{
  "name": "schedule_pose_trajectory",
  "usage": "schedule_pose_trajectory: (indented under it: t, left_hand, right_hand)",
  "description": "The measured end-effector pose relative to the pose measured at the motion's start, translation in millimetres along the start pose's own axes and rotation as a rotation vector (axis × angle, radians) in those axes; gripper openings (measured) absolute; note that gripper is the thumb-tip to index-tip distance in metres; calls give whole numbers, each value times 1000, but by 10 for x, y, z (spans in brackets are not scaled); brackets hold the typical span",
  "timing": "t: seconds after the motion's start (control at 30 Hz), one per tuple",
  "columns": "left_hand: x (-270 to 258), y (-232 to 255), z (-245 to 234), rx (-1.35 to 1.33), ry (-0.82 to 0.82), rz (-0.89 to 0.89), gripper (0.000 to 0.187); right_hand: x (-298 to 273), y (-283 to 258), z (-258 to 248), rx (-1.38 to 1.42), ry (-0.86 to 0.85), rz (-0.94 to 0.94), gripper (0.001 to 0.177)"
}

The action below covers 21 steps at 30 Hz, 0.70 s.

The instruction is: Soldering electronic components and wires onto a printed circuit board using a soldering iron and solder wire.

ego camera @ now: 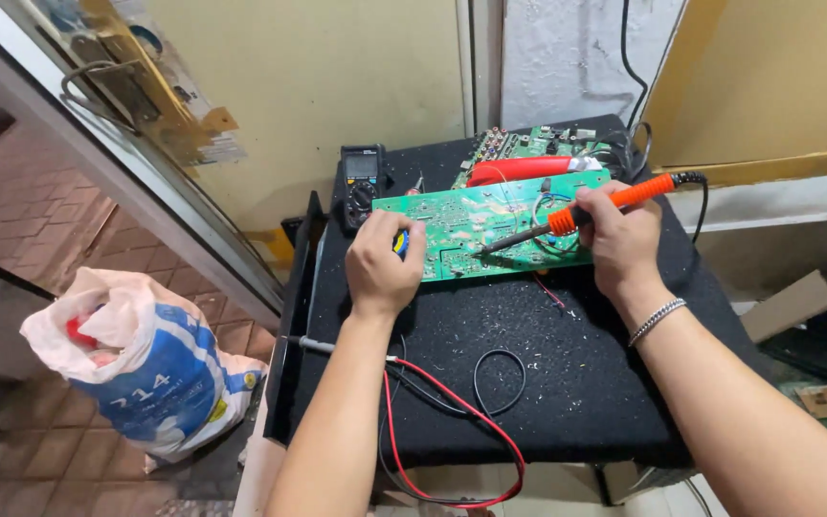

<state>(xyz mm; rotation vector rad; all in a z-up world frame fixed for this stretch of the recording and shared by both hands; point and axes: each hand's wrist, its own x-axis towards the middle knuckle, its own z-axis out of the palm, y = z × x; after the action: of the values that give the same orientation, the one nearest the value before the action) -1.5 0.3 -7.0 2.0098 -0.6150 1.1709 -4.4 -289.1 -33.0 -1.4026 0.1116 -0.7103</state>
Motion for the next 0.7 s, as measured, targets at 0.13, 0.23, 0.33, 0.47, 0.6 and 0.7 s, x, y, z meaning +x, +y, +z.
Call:
schedule_pose_trajectory:
  t: [0.13, 0.23, 0.33, 0.47, 0.6, 0.7]
  left_hand:
    - [17, -2, -28, -16, -6, 17, 15]
    - [22, -4, -52, -25, -2, 29, 14]
    - [25, 50, -56, -37, -2, 97, 14]
    - [36, -58, 20, 66, -17, 45, 15]
    - [5, 68, -54, 86, -135, -39, 16]
    - [-5, 60, -37, 103, -125, -52, 16]
  right_hand:
    - [9, 33, 13, -6, 3, -13, 20]
    - [-24, -11, 55, -7, 39, -17, 20]
    - [-18, 15, 9, -33, 66, -22, 18]
    - [86, -17, 59, 14, 53, 42, 20]
    - [-97, -308, 53, 135, -45, 113, 32]
    - [-109, -369, 23, 58, -85, 68, 31]
